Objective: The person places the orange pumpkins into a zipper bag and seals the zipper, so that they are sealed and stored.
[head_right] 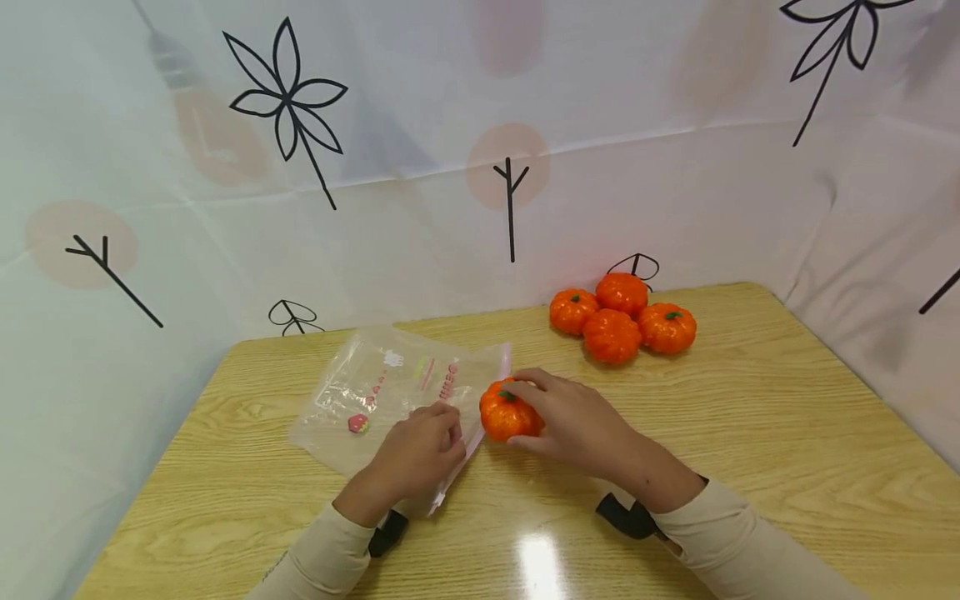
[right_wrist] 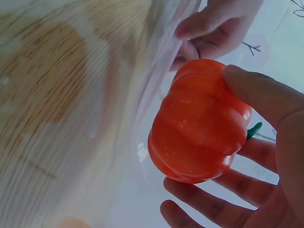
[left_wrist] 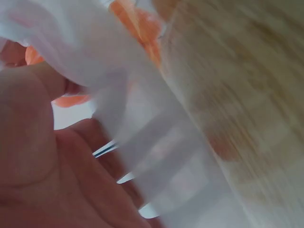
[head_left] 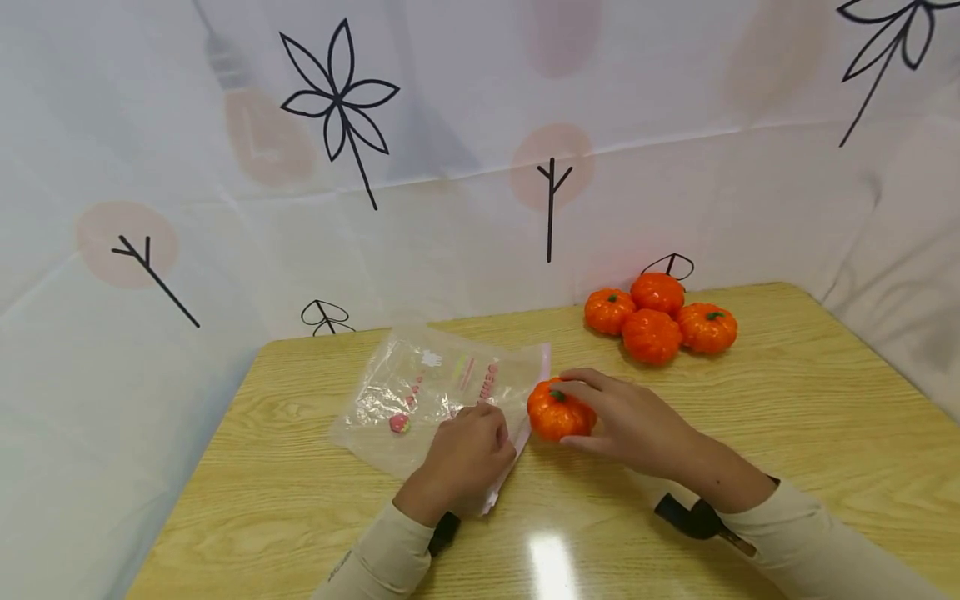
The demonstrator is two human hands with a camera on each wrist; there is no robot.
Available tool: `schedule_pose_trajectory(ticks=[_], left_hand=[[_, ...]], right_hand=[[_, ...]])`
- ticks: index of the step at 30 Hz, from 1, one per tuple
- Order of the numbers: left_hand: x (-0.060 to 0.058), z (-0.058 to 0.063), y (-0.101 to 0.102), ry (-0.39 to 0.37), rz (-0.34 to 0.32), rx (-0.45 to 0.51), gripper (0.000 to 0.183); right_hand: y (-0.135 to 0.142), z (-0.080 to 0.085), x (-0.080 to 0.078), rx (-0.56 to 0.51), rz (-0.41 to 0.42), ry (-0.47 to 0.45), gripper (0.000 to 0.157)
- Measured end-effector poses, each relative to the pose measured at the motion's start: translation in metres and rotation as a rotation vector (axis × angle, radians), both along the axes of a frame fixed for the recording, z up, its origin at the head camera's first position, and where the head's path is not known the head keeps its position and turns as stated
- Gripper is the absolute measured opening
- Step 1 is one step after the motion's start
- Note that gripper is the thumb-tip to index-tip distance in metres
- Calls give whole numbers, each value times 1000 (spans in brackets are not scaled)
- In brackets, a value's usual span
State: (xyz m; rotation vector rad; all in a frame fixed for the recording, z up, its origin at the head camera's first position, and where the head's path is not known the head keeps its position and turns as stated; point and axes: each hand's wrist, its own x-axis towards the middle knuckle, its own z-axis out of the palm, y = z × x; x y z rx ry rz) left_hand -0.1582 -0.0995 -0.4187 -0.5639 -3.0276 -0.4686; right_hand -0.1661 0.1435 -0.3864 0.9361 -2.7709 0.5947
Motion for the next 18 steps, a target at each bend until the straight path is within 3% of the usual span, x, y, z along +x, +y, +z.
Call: schedule_pose_trajectory(ticks=[6,13,18], left_hand=[[-2,0,3,35,-1,69,12],[-1,5,5,-39,7,197,10],[-1,8,6,-31,1,202,8]], right_hand=[[-2,3,6,-11,13,36,61],[-7,1,9,-85,28,144,66],[-10,0,10,-130,42,185,68]])
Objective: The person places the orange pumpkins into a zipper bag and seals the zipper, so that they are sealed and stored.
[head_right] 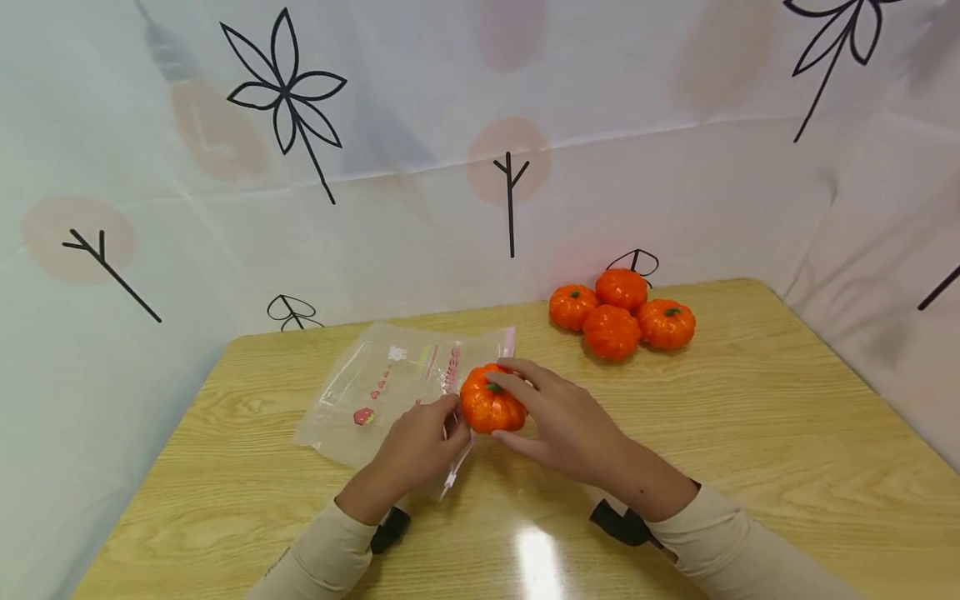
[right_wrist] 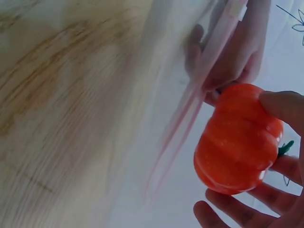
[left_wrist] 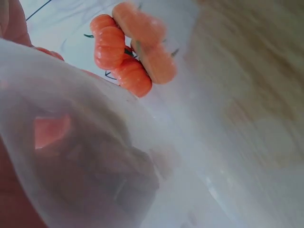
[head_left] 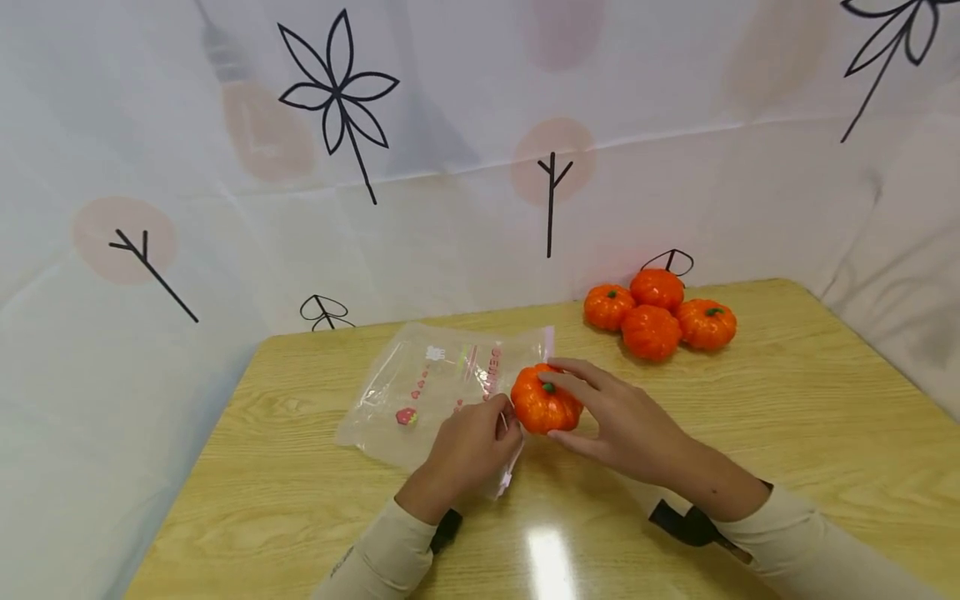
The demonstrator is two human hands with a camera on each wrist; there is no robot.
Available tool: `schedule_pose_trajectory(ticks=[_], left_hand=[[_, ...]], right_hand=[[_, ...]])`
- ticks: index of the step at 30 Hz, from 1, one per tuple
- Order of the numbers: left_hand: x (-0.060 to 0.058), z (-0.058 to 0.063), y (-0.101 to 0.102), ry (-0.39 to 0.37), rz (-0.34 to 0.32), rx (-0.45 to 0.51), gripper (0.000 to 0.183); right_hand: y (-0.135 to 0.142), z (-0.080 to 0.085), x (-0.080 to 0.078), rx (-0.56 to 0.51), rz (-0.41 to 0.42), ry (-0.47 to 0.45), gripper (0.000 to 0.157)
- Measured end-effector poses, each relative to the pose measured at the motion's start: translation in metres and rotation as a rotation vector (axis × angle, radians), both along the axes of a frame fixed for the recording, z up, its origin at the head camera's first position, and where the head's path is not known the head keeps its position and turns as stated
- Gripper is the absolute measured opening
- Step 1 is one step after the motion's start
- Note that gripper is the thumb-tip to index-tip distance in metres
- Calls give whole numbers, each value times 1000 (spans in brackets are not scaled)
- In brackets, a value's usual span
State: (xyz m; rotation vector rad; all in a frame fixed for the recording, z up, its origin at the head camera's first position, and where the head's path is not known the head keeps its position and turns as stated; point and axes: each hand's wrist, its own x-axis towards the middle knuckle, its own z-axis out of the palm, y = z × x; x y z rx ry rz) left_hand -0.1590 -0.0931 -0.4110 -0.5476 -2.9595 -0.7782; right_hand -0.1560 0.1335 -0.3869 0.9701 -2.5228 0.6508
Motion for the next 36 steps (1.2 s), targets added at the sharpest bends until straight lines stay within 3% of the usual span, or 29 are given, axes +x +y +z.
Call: schedule_pose_trajectory(ticks=[8,16,28,36], left_hand=[[1,4,-1,-22,-5,24,9],[0,1,-1,-15,-19,99,11],[1,2,1,1,28,181,8],[1,3,1,54,48,178,6]], right_hand=[[-4,-1,1,-45,32,-1,69],[-3,-1,-1,-31,16,2,67],[-1,-4,-3,-24,3,-7,66],[-1,-6,-4,-18,-12,-36,63]])
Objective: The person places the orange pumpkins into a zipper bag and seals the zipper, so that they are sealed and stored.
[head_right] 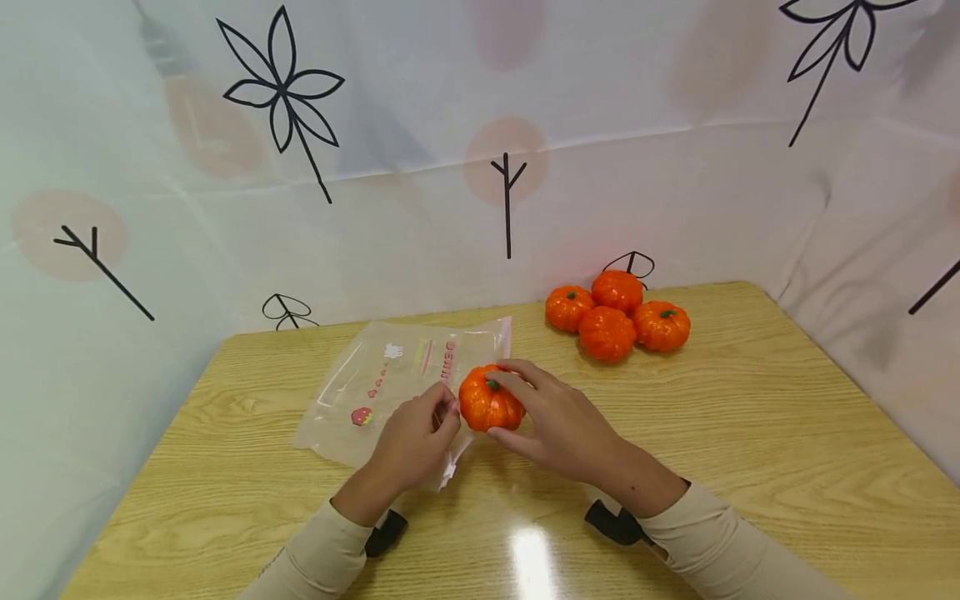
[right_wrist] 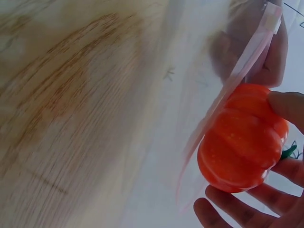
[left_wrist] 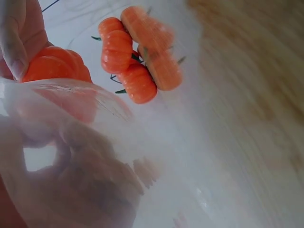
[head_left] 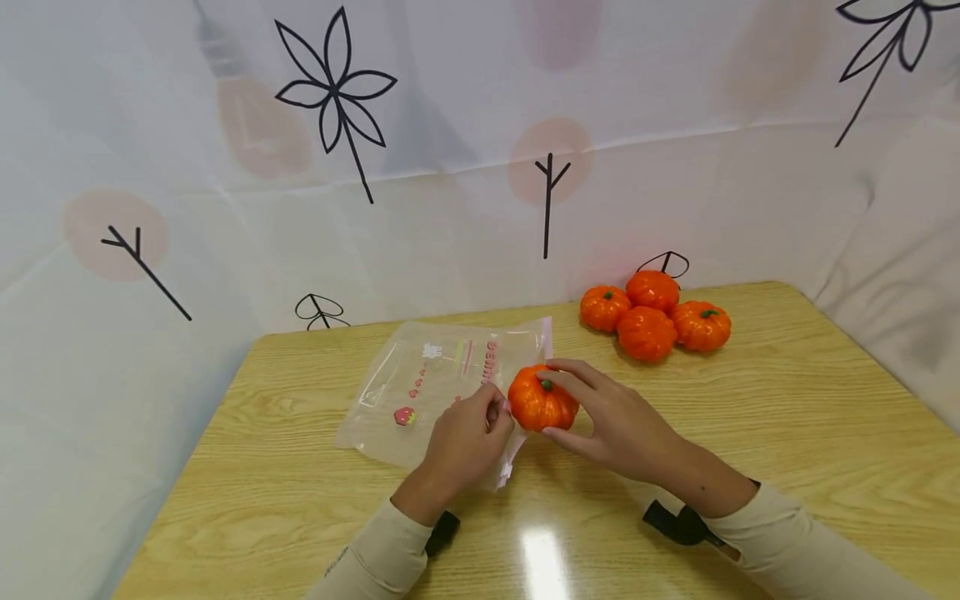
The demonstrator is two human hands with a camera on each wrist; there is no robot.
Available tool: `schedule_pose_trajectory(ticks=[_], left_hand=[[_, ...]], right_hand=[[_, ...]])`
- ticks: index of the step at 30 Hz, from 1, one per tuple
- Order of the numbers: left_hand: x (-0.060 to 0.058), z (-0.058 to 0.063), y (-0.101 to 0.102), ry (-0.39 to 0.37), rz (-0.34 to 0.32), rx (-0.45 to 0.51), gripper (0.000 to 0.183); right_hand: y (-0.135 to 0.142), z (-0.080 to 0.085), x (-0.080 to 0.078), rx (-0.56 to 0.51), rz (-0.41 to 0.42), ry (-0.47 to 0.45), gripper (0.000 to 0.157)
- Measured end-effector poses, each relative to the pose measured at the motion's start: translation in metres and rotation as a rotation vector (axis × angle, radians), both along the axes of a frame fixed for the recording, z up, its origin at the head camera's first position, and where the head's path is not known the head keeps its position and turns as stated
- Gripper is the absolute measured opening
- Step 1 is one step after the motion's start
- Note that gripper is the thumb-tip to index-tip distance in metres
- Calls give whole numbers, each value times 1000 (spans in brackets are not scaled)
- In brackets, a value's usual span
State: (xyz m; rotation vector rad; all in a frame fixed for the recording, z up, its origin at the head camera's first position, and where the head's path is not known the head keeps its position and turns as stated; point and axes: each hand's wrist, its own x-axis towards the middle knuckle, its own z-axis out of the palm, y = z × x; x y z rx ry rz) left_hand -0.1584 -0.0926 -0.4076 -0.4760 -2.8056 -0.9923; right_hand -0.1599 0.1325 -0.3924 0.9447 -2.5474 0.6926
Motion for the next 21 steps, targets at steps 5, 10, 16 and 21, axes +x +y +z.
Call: schedule_pose_trajectory(ticks=[5,10,16,21], left_hand=[[0,1,0,18,-7,20,7],[0,0,1,24,-18,36,6],[0,-1,3,25,-38,41,6],[3,0,6,9,-46,36,4]], right_hand=[[0,-2,-1,14,-2,-20,63],[1,-4,-2,34,-11,-37,63],[2,-6,-3,61,-4,-64,61],[2,-8,-5,80,-2,-98,61]])
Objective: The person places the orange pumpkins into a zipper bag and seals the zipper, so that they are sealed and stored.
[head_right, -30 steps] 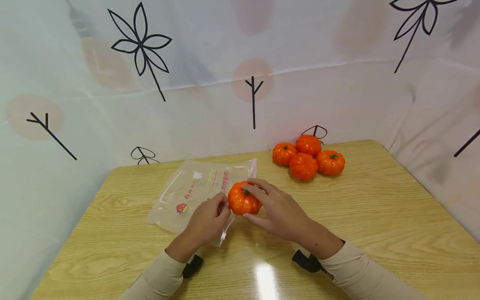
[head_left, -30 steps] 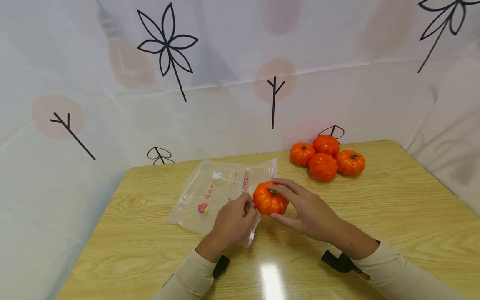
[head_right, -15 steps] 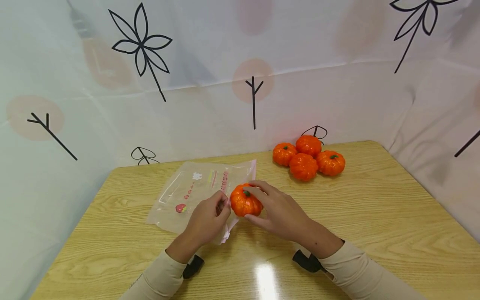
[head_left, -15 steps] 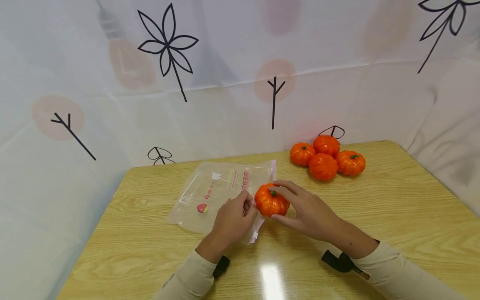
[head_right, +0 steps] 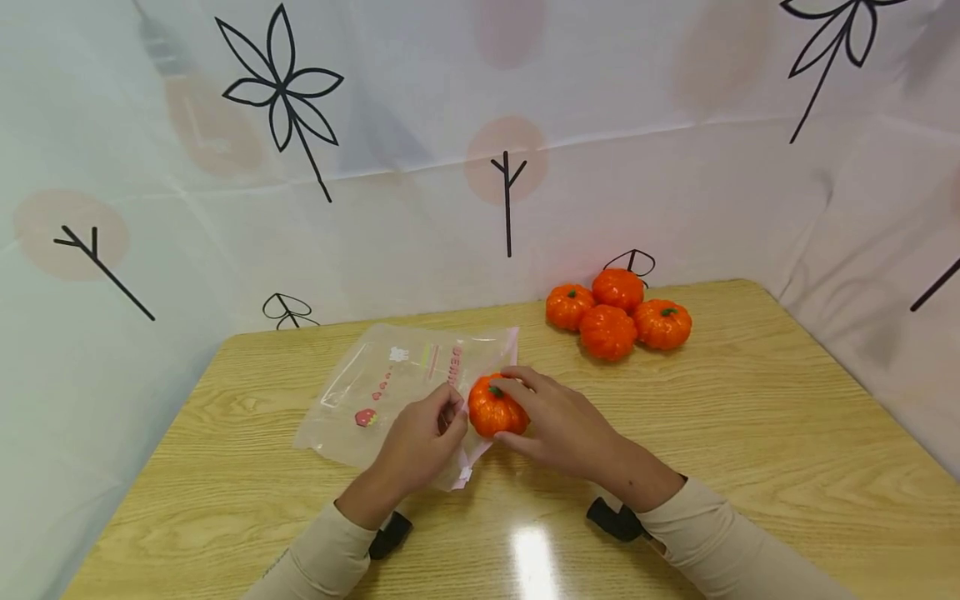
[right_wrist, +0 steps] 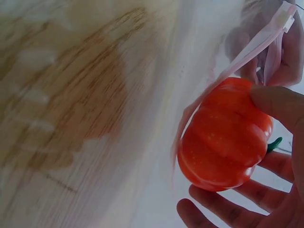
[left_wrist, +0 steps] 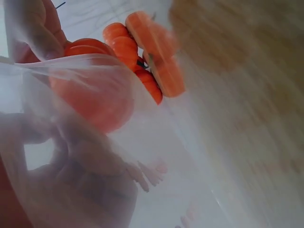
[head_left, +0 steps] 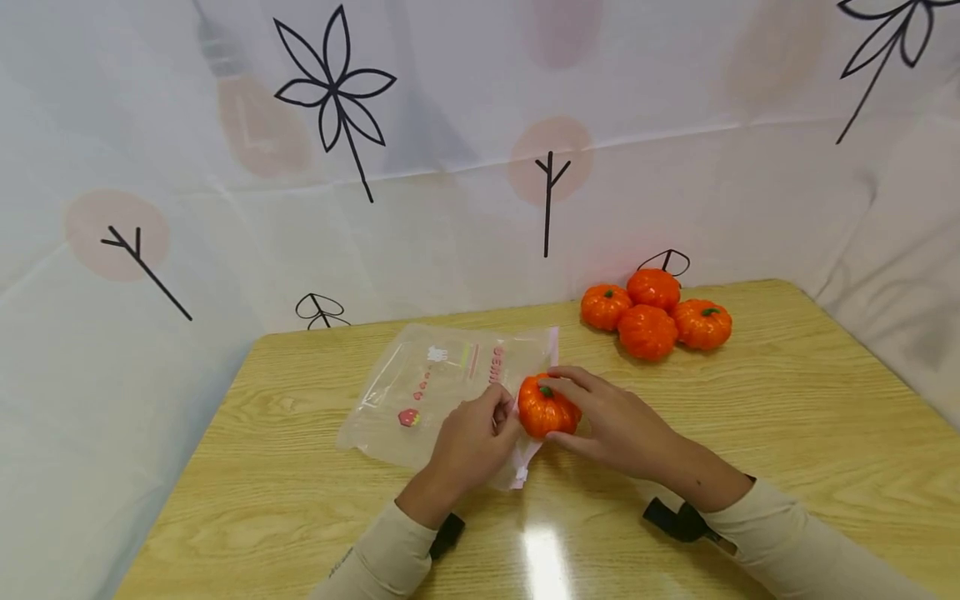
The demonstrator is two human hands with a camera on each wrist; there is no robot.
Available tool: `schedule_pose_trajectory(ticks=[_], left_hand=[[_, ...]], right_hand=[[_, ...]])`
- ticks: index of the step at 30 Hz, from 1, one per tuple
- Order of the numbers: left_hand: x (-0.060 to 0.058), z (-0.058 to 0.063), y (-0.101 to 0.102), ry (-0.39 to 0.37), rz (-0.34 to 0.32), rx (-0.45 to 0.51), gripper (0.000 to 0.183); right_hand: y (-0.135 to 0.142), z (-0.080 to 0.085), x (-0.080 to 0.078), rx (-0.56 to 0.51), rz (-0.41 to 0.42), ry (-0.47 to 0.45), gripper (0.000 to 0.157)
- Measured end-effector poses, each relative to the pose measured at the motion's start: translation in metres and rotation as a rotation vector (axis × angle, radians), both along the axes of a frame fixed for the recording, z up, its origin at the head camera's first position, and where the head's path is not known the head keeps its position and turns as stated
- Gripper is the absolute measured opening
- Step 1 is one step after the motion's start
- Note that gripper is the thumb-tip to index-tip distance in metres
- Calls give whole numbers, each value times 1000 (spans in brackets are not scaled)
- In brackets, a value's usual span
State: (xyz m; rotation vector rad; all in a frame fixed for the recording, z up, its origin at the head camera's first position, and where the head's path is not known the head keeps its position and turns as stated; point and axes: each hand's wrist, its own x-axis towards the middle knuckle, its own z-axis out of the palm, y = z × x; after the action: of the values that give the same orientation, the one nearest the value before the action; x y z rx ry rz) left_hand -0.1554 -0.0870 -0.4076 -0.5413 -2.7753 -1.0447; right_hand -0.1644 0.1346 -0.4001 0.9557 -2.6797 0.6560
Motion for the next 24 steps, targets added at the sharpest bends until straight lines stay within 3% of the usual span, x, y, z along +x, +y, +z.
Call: schedule_pose_trajectory(ticks=[24], left_hand=[[13,-4,17,-49,-99,-10,8]], right_hand=[[6,-15,-11,50,0,-114,61]])
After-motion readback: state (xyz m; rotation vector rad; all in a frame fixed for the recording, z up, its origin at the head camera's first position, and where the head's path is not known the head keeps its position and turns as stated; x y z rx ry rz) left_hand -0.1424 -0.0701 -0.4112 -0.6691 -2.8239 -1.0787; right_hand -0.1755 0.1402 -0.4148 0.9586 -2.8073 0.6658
